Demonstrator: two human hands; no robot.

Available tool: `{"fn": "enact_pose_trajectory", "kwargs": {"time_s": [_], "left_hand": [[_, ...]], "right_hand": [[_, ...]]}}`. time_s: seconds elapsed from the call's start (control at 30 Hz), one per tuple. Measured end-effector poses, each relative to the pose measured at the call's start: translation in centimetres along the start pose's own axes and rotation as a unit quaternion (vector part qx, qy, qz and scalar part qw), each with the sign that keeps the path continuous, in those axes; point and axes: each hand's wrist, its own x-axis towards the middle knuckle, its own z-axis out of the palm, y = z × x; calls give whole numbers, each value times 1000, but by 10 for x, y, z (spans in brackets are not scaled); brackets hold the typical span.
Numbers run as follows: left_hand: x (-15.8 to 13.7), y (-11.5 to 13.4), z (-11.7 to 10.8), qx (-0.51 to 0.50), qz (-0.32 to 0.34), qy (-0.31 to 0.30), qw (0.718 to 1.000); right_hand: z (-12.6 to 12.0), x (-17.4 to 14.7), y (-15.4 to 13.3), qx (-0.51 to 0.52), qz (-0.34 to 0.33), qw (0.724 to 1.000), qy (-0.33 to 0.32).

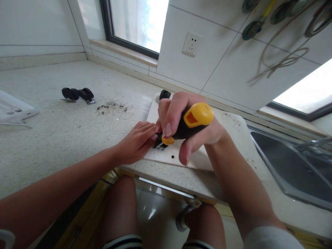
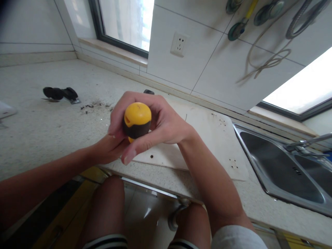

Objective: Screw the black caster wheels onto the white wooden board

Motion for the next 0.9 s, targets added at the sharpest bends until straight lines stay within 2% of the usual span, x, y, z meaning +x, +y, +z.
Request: {"fn": "enact_pose_trajectory", "kwargs": {"time_s": [0.07,0.17,0.23,0.37,0.43,0.5,0.6,0.9], "left_hand": [[0,1,-1,-9,6,-1,1000],[1,2,-2,-4,12,2,1000],[0,2,-1,-5,12,6,1000],[-1,-1,1,-18,14,9,1000],[-1,-2,2,-16,14,6,1000],[-2,-3,2,-12,12,0,1000],[-2,-2,1,-12,7,-1,1000],[0,1,1,-13,22,14,1000]], "right_hand": [[-3,2,15,-12,-25,1000,-9],[-7,-1,26,3,9,1000,1],[-8,-4,20,30,42,999,-8],[-8,-10,-13,32,138,990,-14],[-8,-11,-28,30,136,990,-27],[-7,-11,-36,2,150,989,-12],[-6,-10,-37,-27,173,984,26],[5,-11,-32,-1,181,980,85]]}}
